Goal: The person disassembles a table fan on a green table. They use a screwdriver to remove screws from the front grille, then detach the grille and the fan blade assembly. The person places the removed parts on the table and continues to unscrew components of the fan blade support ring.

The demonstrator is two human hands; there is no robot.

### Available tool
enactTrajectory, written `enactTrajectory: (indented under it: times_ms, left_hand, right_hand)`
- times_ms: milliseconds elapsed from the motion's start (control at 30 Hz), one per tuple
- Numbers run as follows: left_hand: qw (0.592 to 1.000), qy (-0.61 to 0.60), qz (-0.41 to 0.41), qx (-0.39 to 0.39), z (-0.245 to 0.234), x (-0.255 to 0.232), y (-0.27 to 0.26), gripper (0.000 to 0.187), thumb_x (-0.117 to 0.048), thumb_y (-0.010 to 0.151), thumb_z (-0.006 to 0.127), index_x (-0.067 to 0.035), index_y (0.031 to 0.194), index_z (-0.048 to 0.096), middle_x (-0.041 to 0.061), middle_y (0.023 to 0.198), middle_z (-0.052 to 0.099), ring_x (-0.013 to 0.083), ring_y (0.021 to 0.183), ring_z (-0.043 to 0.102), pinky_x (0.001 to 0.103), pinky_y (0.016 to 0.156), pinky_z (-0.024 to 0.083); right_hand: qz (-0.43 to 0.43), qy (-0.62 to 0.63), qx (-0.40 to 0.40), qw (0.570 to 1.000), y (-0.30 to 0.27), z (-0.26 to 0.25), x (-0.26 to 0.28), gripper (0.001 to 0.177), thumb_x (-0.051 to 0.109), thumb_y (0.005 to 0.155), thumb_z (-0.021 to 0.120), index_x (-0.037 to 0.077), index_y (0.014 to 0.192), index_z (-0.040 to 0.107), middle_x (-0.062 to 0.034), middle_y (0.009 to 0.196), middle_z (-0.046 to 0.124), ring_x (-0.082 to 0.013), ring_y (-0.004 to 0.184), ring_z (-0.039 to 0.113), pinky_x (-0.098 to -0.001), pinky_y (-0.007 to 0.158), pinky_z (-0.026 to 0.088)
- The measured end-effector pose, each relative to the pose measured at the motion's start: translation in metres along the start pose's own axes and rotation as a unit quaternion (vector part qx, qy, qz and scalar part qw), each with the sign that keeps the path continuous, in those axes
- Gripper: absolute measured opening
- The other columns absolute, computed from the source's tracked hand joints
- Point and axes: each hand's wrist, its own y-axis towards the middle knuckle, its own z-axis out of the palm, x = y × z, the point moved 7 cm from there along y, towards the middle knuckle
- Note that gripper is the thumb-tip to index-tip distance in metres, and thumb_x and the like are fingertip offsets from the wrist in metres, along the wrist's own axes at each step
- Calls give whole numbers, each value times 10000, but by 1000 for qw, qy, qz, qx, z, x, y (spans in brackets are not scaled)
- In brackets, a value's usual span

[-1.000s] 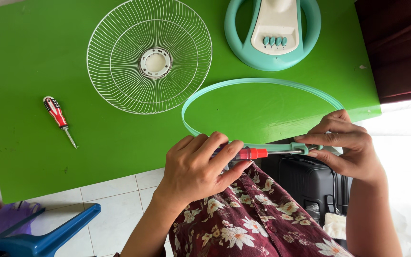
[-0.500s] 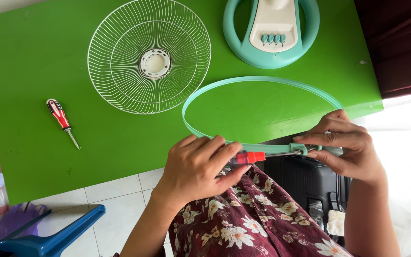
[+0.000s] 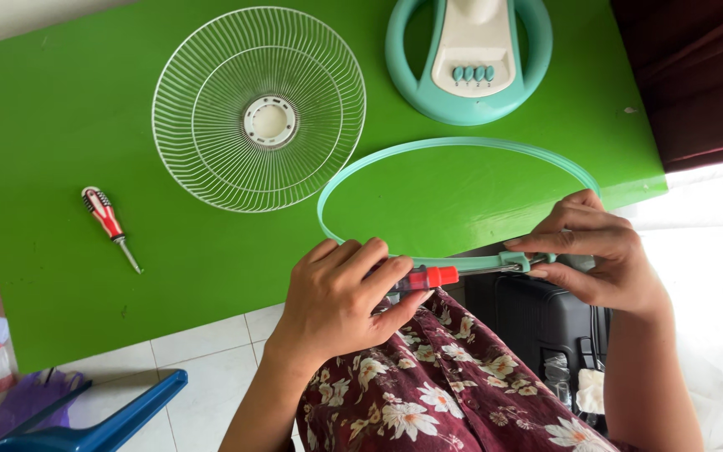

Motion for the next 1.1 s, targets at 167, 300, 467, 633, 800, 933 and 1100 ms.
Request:
enactTrajectory:
  times_ms: [167, 300, 467, 633, 800, 933, 1100]
  left_hand:
    - [1000, -3, 1, -5, 1, 3, 1, 293, -399, 885, 794, -123, 959, 729, 5, 950, 687, 171, 779, 681, 326, 722, 513]
    - [1000, -4, -1, 5, 4, 4, 0, 303, -414, 877, 798, -127, 949, 732, 5, 938, 687, 167, 759, 673, 319, 707, 511]
    - [1000, 0, -2, -4, 12, 7, -5, 297, -421, 875, 794, -145, 953, 714, -11, 919, 679, 167, 745, 684, 321, 683, 517]
    - [997, 2, -16, 78, 33, 16, -13, 338, -409, 925, 751, -142, 1121, 683, -29, 922, 680, 128, 692, 696, 277, 629, 546]
    - [994, 27, -13, 103, 31, 8, -3, 394, -469, 947, 756, -120, 1075, 626, 17, 878, 658, 168, 653, 682, 332, 599, 551]
    - [993, 37, -10, 109, 34, 0, 4, 261, -307, 999, 692, -103, 1137, 604, 79, 974, 654, 179, 625, 660, 310, 560, 565]
    - [991, 87, 46, 86, 31, -6, 5, 189, -145, 1033, 623, -185, 1217, 615, 48, 1010, 649, 153, 687, 653, 289, 614, 579]
  right_hand:
    - [-12, 7, -2, 1000, 4, 0, 4, 316, 217, 777, 825, 131, 1078, 783, 37, 811, 679, -135, 882, 577, -363, 1096, 350]
    - [-10, 10, -1, 1000, 4, 1, 3, 309, 212, 780, 822, 127, 1075, 783, 35, 800, 686, -122, 835, 595, -357, 1082, 346]
    - [4, -1, -1, 1000, 0, -2, -2, 313, 213, 766, 833, 124, 1063, 796, 54, 755, 661, -106, 801, 582, -358, 1084, 359]
    - [17, -20, 29, 999, -1, -3, 2, 273, 181, 774, 818, 116, 1038, 802, 14, 880, 788, -110, 804, 670, -338, 937, 388]
    - [25, -11, 26, 999, -5, -5, 5, 286, 180, 781, 825, 115, 1057, 788, -2, 940, 792, -113, 745, 609, -276, 781, 463]
    - [19, -29, 7, 999, -11, -14, -1, 301, 173, 757, 832, 110, 1048, 786, 0, 910, 785, -80, 674, 541, -282, 761, 431]
    - [12, -13, 12, 1000, -18, -13, -13, 275, 176, 779, 835, 114, 1043, 791, 28, 859, 774, -61, 648, 555, -284, 789, 435]
